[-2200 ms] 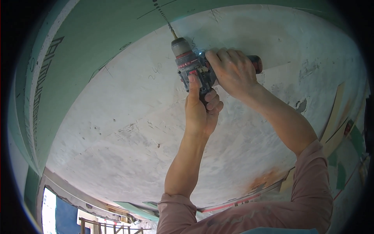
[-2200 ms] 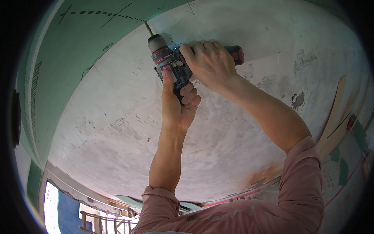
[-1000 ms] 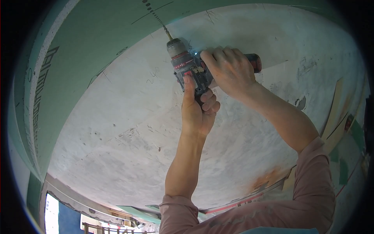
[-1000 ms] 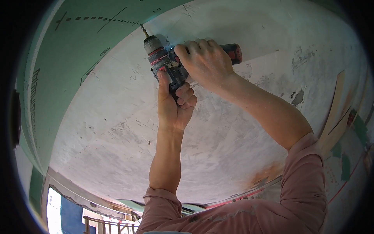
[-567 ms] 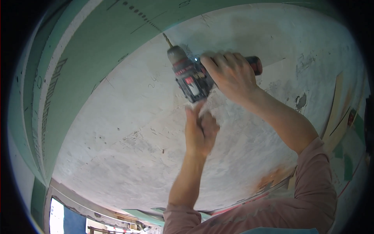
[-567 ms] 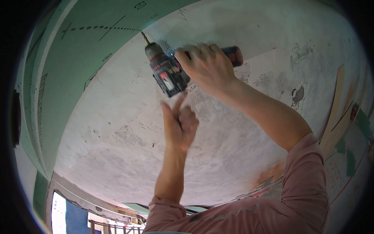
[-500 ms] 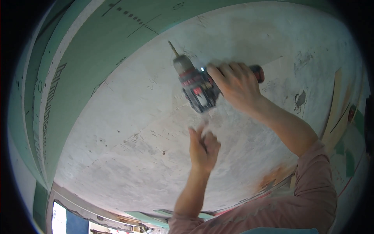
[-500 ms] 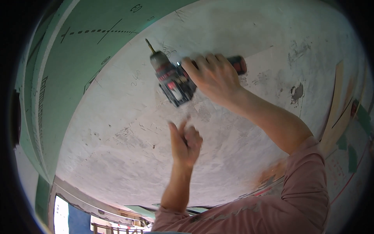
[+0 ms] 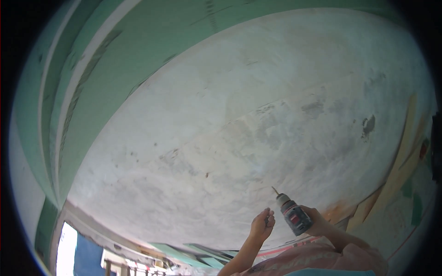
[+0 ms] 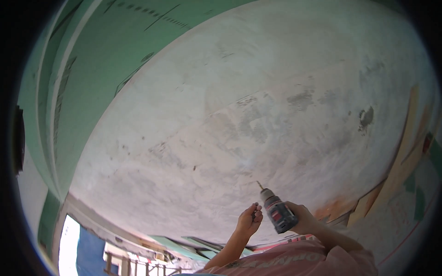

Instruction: Drilling screws into green drywall boards to secure them to a frame during a renovation.

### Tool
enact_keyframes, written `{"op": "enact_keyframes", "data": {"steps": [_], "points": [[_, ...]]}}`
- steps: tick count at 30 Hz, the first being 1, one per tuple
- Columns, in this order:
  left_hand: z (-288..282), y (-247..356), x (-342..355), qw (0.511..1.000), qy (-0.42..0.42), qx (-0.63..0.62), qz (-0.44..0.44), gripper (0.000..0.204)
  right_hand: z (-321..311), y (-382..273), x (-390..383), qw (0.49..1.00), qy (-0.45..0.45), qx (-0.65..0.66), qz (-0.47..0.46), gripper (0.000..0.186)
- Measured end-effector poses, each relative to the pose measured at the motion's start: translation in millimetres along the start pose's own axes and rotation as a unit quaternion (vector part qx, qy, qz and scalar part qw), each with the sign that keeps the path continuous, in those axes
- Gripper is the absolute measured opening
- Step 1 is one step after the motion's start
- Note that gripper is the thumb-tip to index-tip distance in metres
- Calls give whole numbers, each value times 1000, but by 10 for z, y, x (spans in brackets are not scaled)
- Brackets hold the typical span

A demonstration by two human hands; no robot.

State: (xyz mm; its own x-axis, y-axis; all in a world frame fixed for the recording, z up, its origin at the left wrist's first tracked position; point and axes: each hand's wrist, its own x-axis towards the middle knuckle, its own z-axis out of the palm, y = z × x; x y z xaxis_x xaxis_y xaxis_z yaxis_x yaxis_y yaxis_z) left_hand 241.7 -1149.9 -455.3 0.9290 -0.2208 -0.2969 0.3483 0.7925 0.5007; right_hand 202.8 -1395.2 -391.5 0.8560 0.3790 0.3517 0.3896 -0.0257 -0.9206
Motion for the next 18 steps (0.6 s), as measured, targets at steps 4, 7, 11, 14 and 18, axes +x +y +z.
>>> {"op": "enact_keyframes", "data": {"steps": [4, 7, 11, 14, 18], "points": [[211, -131, 71, 999, -11, 32, -7, 11, -30, 154, -227, 998, -39, -24, 46, 35], [423, -194, 156, 999, -18, 51, -4, 12, 8, 200, -438, 977, -6, 137, 165, 33], [568, -192, 227, 998, -56, -4, -37, 18, 11, 94, -523, 966, -41, 170, 191, 39], [641, -238, 198, 993, -98, 23, -57, 23, -29, 133, -600, 956, -39, 221, 189, 42], [686, -235, 147, 993, -77, 74, -52, 26, -59, 235, -685, 947, -37, 264, 178, 46]]}}
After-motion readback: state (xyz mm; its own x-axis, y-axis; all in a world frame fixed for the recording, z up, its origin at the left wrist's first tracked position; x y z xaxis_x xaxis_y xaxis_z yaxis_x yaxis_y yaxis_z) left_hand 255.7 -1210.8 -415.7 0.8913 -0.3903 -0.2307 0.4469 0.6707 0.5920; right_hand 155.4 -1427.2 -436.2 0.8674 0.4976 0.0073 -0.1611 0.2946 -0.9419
